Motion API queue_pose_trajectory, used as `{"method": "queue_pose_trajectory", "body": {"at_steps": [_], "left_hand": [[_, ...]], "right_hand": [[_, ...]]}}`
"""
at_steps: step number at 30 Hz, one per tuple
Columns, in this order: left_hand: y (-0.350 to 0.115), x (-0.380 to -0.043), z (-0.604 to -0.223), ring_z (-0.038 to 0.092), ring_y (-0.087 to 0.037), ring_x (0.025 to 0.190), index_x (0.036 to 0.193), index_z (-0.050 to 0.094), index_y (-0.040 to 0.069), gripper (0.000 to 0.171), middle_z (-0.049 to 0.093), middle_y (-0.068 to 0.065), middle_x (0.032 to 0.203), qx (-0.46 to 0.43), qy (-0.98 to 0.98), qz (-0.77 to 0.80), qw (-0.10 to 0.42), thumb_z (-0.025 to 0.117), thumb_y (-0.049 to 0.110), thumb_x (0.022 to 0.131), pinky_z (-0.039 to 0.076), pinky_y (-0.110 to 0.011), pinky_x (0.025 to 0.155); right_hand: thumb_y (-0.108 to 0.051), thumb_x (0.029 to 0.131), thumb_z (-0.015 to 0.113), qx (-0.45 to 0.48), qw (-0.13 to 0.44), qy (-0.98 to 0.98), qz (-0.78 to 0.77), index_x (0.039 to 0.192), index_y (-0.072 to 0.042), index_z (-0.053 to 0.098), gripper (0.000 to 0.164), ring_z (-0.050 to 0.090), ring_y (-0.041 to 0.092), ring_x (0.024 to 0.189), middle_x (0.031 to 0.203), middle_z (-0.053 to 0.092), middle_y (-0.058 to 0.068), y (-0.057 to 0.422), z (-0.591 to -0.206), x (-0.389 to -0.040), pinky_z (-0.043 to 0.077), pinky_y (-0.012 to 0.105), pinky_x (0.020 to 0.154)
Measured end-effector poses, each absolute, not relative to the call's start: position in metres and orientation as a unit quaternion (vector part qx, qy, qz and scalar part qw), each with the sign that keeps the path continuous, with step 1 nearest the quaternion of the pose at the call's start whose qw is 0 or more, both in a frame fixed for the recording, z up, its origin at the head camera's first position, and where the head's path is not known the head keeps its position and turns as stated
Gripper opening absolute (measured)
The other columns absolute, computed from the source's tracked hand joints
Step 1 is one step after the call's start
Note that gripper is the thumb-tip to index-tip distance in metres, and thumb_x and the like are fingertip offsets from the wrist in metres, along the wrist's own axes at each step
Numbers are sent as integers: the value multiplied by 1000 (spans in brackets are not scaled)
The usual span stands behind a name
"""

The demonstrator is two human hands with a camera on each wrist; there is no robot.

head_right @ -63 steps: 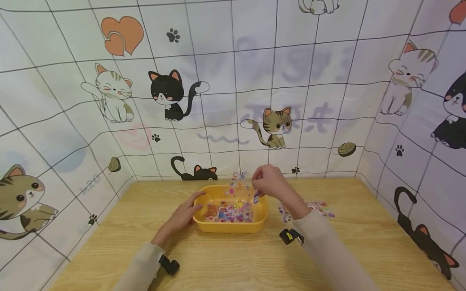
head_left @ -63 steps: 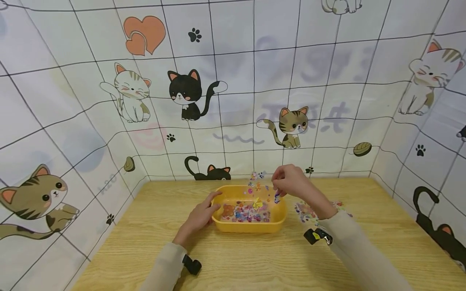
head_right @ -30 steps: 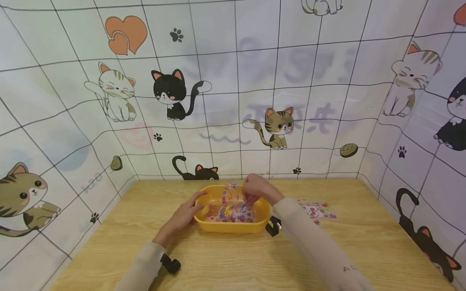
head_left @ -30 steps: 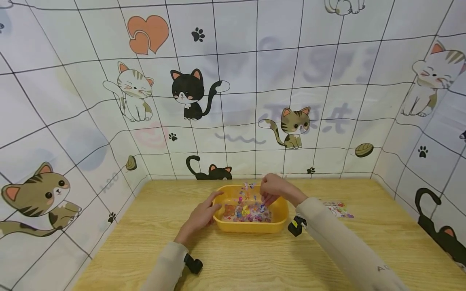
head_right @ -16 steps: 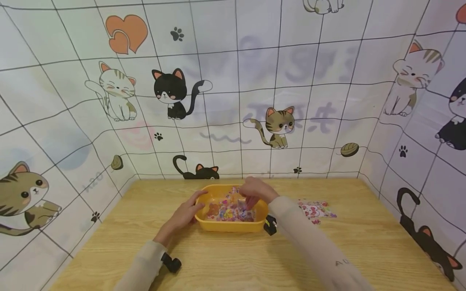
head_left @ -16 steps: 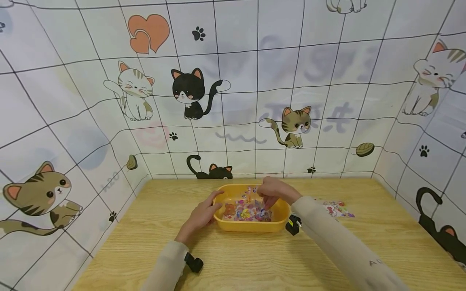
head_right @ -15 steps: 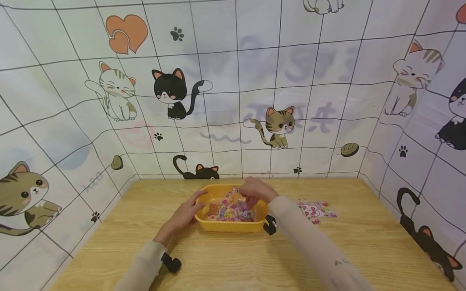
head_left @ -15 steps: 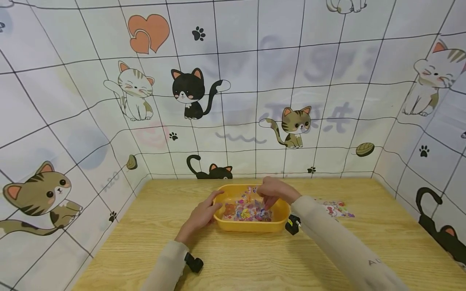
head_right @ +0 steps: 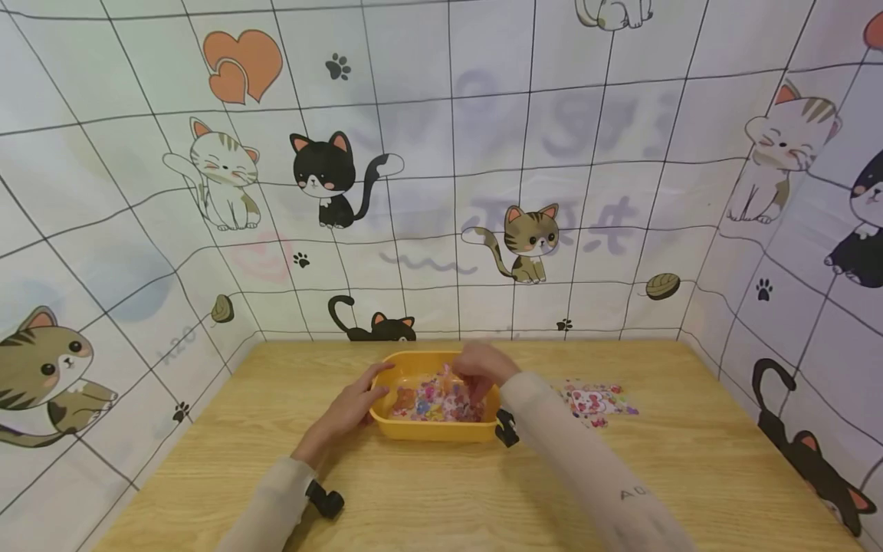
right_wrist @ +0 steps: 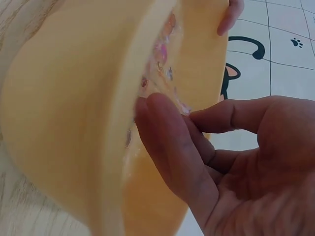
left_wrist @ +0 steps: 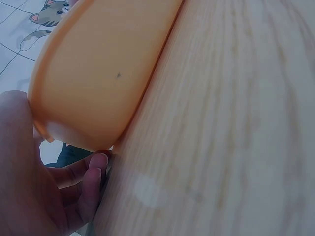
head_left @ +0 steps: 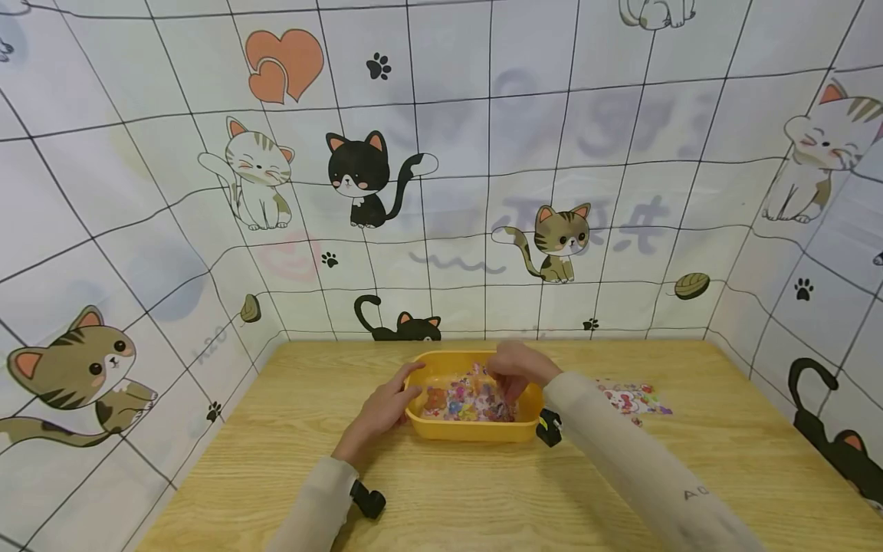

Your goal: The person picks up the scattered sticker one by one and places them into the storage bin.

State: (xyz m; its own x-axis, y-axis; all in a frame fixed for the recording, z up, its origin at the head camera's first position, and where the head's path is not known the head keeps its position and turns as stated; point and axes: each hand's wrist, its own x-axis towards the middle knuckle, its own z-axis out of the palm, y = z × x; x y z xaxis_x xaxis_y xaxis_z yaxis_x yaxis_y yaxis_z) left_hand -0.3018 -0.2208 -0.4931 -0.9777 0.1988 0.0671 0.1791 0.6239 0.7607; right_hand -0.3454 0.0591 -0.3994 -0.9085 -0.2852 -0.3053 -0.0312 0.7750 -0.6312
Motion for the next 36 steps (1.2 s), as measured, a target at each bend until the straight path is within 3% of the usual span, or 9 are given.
{"method": "queue_pose_trajectory", "body": {"at_steps": [3, 6, 10, 15, 21, 25, 28, 36], "left_hand": [[-221, -301, -493, 52, -16, 48, 154, 41, 41, 47, 58, -6, 84, 104, 901, 420, 12, 48, 38, 107, 46, -29, 48], [-221, -301, -493, 51, -16, 48, 154, 41, 41, 47, 58, -7, 84, 105, 901, 422, 13, 48, 38, 107, 46, -29, 48], [-221, -300, -492, 52, -16, 49, 154, 41, 41, 47, 58, -7, 85, 106, 901, 421, 12, 48, 39, 107, 46, -30, 48], [-221, -300, -492, 52, -16, 49, 154, 42, 40, 47, 58, -7, 84, 106, 901, 421, 11, 48, 37, 107, 46, -30, 49], [-222, -300, -492, 54, -17, 49, 154, 42, 41, 47, 58, -7, 84, 104, 900, 422, 13, 48, 37, 107, 47, -31, 50], [-222, -302, -493, 54, -17, 49, 154, 42, 41, 47, 58, -7, 83, 106, 901, 420, 15, 48, 38, 107, 47, -31, 50], [-222, -302, -493, 53, -17, 49, 154, 41, 42, 48, 58, -6, 83, 107, 901, 420, 19, 49, 38, 107, 47, -30, 50], [-221, -301, -492, 54, -18, 49, 154, 42, 41, 47, 59, -6, 83, 105, 901, 420, 14, 49, 38, 107, 47, -30, 50]], "right_hand": [[-9, 91, 51, -81, 202, 924, -314, 78, 5, 72, 29, 74, 26, 58, 77, 75, 22, 58, -402, -345, 57, 32, 54], [-9, 93, 50, -83, 209, 928, -298, 84, 9, 76, 32, 74, 27, 58, 78, 75, 22, 56, -402, -344, 59, 33, 56], [-8, 92, 50, -91, 214, 933, -275, 81, 7, 76, 32, 73, 24, 55, 71, 73, 18, 54, -404, -345, 57, 31, 53], [-7, 89, 51, -107, 208, 939, -253, 76, 4, 76, 30, 69, 20, 52, 68, 72, 14, 52, -406, -348, 44, 25, 50], [-7, 93, 50, -121, 203, 946, -223, 78, 4, 78, 33, 71, 20, 56, 69, 73, 13, 51, -406, -347, 48, 25, 55], [-4, 91, 51, -118, 210, 949, -205, 79, 5, 79, 32, 69, 17, 55, 68, 74, 13, 51, -408, -346, 38, 22, 49], [-4, 90, 51, -108, 219, 946, -213, 80, 6, 78, 30, 71, 20, 56, 69, 75, 15, 52, -409, -345, 38, 21, 48], [-7, 94, 52, -94, 246, 939, -222, 83, 5, 79, 31, 74, 23, 60, 70, 75, 15, 53, -407, -345, 56, 28, 54]]}}
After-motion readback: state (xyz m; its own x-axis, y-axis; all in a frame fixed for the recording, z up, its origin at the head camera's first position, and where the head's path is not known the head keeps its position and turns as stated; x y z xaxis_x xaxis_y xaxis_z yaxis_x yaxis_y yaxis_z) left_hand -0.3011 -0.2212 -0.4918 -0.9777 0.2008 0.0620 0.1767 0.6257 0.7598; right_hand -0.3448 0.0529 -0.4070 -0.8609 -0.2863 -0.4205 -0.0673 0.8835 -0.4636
